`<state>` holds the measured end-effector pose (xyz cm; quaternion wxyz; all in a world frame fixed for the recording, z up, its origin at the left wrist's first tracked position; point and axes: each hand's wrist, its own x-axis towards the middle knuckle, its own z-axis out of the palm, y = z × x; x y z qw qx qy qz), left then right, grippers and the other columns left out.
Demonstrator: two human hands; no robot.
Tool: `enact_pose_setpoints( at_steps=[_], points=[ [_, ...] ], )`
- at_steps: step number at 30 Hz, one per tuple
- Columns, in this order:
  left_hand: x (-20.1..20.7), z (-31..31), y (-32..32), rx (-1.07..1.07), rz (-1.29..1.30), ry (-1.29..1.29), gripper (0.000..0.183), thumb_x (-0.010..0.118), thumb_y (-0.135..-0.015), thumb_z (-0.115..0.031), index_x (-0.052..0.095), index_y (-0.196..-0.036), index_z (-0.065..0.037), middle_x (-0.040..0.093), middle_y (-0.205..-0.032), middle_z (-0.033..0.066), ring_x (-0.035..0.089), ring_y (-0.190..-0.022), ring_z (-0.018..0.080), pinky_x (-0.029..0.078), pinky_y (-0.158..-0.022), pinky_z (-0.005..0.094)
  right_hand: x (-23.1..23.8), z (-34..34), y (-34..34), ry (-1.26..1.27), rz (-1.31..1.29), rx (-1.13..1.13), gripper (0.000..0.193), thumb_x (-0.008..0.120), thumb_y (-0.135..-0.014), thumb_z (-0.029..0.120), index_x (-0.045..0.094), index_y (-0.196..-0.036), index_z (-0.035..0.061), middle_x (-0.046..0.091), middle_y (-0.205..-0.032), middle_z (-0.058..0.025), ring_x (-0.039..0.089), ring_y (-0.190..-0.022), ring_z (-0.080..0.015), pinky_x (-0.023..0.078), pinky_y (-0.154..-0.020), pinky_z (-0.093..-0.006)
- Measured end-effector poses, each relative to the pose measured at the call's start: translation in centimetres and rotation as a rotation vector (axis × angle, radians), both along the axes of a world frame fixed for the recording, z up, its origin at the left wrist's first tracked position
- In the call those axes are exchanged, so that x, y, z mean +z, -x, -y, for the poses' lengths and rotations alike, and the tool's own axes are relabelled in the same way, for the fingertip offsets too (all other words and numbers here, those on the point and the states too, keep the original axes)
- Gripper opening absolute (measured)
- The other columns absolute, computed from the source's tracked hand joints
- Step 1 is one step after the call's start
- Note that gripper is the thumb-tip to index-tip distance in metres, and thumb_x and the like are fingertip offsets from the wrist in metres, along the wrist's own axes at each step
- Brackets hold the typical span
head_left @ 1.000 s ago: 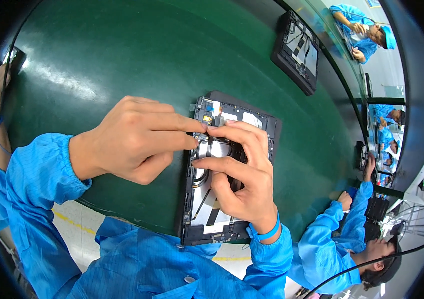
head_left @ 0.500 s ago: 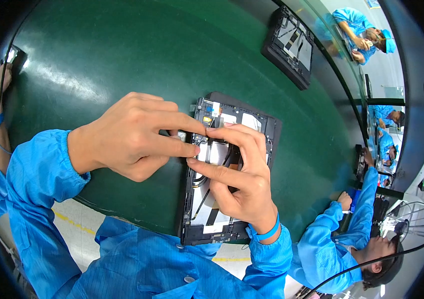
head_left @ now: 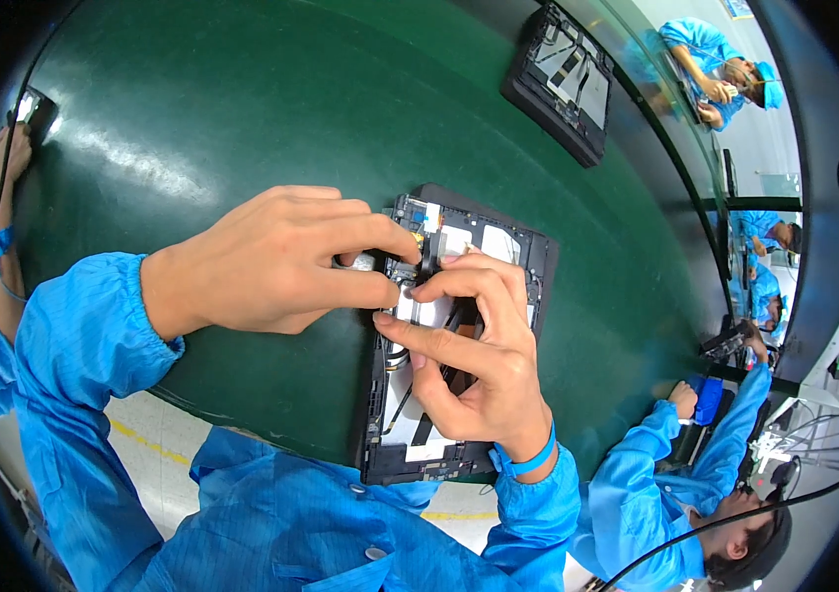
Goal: The person connects ribbon cables and components inside electronic tablet devices by hand and pushes the assembled devices along the assembly line.
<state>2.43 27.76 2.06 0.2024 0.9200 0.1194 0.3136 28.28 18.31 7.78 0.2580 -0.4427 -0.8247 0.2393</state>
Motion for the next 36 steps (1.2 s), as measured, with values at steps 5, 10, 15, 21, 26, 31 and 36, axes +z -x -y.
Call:
enact_pose_setpoints(
  at_steps=[5, 10, 15, 21, 26, 31, 36],
  points=[
    [-0.1, -0.2, 0.0, -0.032, 0.024, -0.087, 0.019, 0.076, -0.083, -0.014, 0.076, -0.102, -0.012, 0.074, -0.134, 0.0075, 0.068, -0.085, 0.0222, 0.049, -0.069, 0.0379, -0.2, -0.2, -0.1, -0.003, -0.008, -0.008, 0.044, 0.074, -0.068, 0.004, 0.091, -0.108, 0.0125, 0.07, -0.116, -0.0113, 0.06, -0.123, -0.0393, 0.048, -0.116, -0.0554],
    [-0.3, 0.2, -0.9, 0.038, -0.071, -0.255, 0.018, 0.074, -0.087, -0.021, 0.07, -0.103, -0.012, 0.071, -0.14, 0.0087, 0.068, -0.093, 0.0214, 0.05, -0.077, 0.0359, -0.5, -0.4, 0.1, -0.01, -0.043, -0.015, 0.043, 0.073, -0.068, 0.006, 0.092, -0.106, 0.0126, 0.072, -0.112, -0.0112, 0.061, -0.121, -0.0374, 0.047, -0.116, -0.0549],
    [-1.0, -0.1, -2.1, 0.054, -0.083, -0.265, 0.017, 0.072, -0.09, -0.022, 0.067, -0.101, -0.011, 0.067, -0.144, 0.0115, 0.067, -0.098, 0.0229, 0.051, -0.081, 0.0375, -0.6, -0.9, -0.5, -0.012, -0.042, -0.015, 0.039, 0.074, -0.069, 0.0, 0.089, -0.104, 0.0098, 0.069, -0.116, -0.0113, 0.062, -0.119, -0.038, 0.049, -0.112, -0.0529],
    [-0.4, 0.3, -1.5, 0.011, -0.099, -0.219, 0.017, 0.07, -0.092, -0.022, 0.065, -0.101, -0.008, 0.066, -0.143, 0.0136, 0.067, -0.098, 0.0262, 0.052, -0.086, 0.0401, -0.8, -0.2, -0.2, -0.038, -0.079, -0.075, 0.033, 0.074, -0.074, 0.0, 0.084, -0.104, 0.0077, 0.07, -0.116, -0.0119, 0.063, -0.119, -0.0383, 0.049, -0.111, -0.0528],
    [0.0, 0.6, -1.4, -0.016, -0.02, -0.246, 0.021, 0.071, -0.091, -0.022, 0.065, -0.104, -0.007, 0.066, -0.142, 0.0153, 0.067, -0.1, 0.0296, 0.055, -0.087, 0.0427, -0.1, -0.3, -0.5, -0.032, -0.141, 0.008, 0.032, 0.074, -0.074, 0.002, 0.083, -0.104, 0.0053, 0.076, -0.114, -0.011, 0.065, -0.118, -0.0383, 0.049, -0.11, -0.051],
    [0.0, 1.0, -1.9, 0.014, 0.165, -0.245, 0.027, 0.076, -0.088, -0.02, 0.064, -0.108, -0.007, 0.068, -0.14, 0.0177, 0.071, -0.101, 0.0335, 0.058, -0.086, 0.0439, 0.3, -0.1, -0.9, 0.172, -0.248, 0.139, 0.04, 0.073, -0.071, 0.005, 0.087, -0.109, 0.0051, 0.084, -0.115, -0.0098, 0.065, -0.12, -0.0356, 0.048, -0.112, -0.049],
    [-0.5, 1.1, -1.8, 0.013, 0.183, -0.191, 0.025, 0.076, -0.089, -0.019, 0.066, -0.11, -0.01, 0.068, -0.139, 0.0181, 0.071, -0.098, 0.0334, 0.059, -0.086, 0.0441, 0.4, -0.6, -1.5, 0.262, -0.284, 0.203, 0.036, 0.072, -0.074, 0.003, 0.088, -0.106, 0.0049, 0.084, -0.11, -0.0079, 0.067, -0.115, -0.034, 0.049, -0.111, -0.0486]
  ],
)
